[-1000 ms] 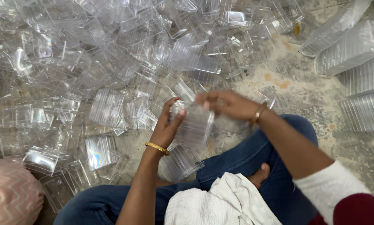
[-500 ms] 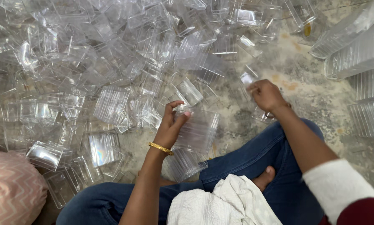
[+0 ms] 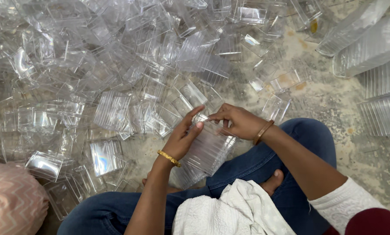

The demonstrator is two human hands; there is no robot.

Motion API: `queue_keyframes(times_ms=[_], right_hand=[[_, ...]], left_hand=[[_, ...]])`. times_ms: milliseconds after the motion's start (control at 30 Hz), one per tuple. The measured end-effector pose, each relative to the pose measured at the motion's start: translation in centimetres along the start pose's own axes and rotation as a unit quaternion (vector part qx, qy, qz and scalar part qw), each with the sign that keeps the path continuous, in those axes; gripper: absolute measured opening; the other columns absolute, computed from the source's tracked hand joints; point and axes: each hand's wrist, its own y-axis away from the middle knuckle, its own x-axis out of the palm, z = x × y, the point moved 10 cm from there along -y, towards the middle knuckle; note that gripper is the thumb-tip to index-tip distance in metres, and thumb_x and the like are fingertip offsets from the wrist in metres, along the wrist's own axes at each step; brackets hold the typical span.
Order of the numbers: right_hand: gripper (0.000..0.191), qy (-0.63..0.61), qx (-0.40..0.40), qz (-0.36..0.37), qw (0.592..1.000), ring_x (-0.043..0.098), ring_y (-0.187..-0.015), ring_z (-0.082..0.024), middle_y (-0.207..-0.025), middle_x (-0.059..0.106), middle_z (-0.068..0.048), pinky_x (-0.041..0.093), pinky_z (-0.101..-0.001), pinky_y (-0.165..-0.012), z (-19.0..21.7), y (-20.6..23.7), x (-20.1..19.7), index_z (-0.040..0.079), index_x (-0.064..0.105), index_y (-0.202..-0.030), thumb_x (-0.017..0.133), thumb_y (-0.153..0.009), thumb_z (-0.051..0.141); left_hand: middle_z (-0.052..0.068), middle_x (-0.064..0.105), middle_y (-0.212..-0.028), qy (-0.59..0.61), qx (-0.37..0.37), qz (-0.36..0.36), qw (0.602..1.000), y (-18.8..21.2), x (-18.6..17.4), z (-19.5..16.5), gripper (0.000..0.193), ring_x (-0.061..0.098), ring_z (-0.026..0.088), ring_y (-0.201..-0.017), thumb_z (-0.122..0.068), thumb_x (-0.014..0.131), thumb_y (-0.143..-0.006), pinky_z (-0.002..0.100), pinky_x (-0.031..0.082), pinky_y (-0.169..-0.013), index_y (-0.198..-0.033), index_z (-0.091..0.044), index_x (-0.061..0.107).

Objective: The person sits on the floor and repeatedly picks up clear plastic containers from a large pile, aligns them, and stacks them into neat piles. The person occasionally inspects individual containers and places them into the growing stacks.

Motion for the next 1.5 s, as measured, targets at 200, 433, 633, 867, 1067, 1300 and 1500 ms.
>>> queue_keyframes(times_ms=[200,433,633,867,1067,1300,1500], right_hand=[[0.036,0.132,0.104,-0.252,0.953,0.065,-0.106,-0.027,-0.12,0.066,-0.014,0.054,-0.0419,-0.091,-1.8,-6.1,-9.6,0.003,0.064,-0.129,0.067,-0.096,0.019],[0.012,0.316,-0.071,-0.305,0.896,0.066,-0.109,-0.023,-0.108,0.073,-0.005,0.048,-0.0441,-0.101,0.7,-12.2,-12.0,0.015,0.072,-0.106,0.072,-0.095,0.014],[0.015,0.005,0.119,-0.208,0.971,0.064,-0.082,-0.013,-0.096,0.071,-0.004,0.055,-0.0311,-0.078,-4.7,-5.9,-12.9,0.01,0.068,-0.109,0.061,-0.103,0.022],[0.023,-0.113,0.151,0.098,0.977,0.058,-0.062,-0.01,-0.081,0.072,-0.002,0.053,-0.029,-0.061,-5.7,-1.5,-1.4,0.007,0.073,-0.111,0.062,-0.097,0.021],[0.022,-0.217,0.147,0.066,0.963,0.068,-0.073,-0.012,-0.089,0.078,-0.005,0.057,-0.0284,-0.069,-5.8,0.2,0.8,0.002,0.074,-0.112,0.062,-0.096,0.013],[0.018,-0.228,0.217,-0.215,0.924,0.075,-0.084,-0.014,-0.096,0.077,-0.002,0.056,-0.0313,-0.068,-10.4,6.2,-5.6,0.004,0.067,-0.111,0.058,-0.096,0.005],[0.031,-0.067,0.262,-0.13,0.954,0.073,-0.075,-0.018,-0.082,0.076,-0.007,0.059,-0.0352,-0.069,-12.2,6.1,6.4,0.006,0.067,-0.108,0.061,-0.079,-0.005]], left_hand=[[0.014,0.055,-0.149,0.038,-0.045,-0.128,0.99,-0.7,-3.7,1.6,0.057,0.048,0.032,-0.139,-0.051,0.049,-0.099,0.046,0.038,-0.115,-0.146,-0.019,0.053],[0.011,0.049,-0.154,0.02,-0.012,-0.156,0.987,0.0,-5.4,1.4,0.05,0.04,0.028,-0.147,-0.046,0.048,-0.101,0.046,0.031,-0.118,-0.141,-0.017,0.054],[0.01,0.054,-0.148,0.03,-0.011,-0.134,0.99,-0.5,-4.3,1.7,0.047,0.049,0.025,-0.137,-0.041,0.05,-0.102,0.041,0.036,-0.114,-0.142,-0.015,0.052],[0.011,0.036,-0.165,0.007,0.03,-0.002,1.0,-0.1,-0.1,-0.1,0.063,0.038,0.027,-0.147,-0.04,0.051,-0.101,0.043,0.035,-0.116,-0.158,-0.018,0.033],[0.011,0.033,-0.169,-0.017,0.017,0.06,0.998,0.9,1.6,-0.8,0.062,0.028,0.027,-0.156,-0.039,0.048,-0.104,0.044,0.027,-0.122,-0.161,-0.021,0.031],[0.005,0.034,-0.167,-0.056,-0.093,-0.016,0.994,0.9,-1.8,-0.1,0.071,0.047,0.034,-0.143,-0.057,0.044,-0.092,0.051,0.04,-0.113,-0.157,-0.031,0.036],[0.008,0.027,-0.169,0.04,-0.028,-0.204,0.978,1.4,-8.5,-1.4,0.072,0.025,0.034,-0.155,-0.055,0.05,-0.094,0.056,0.027,-0.119,-0.159,-0.028,0.033]])
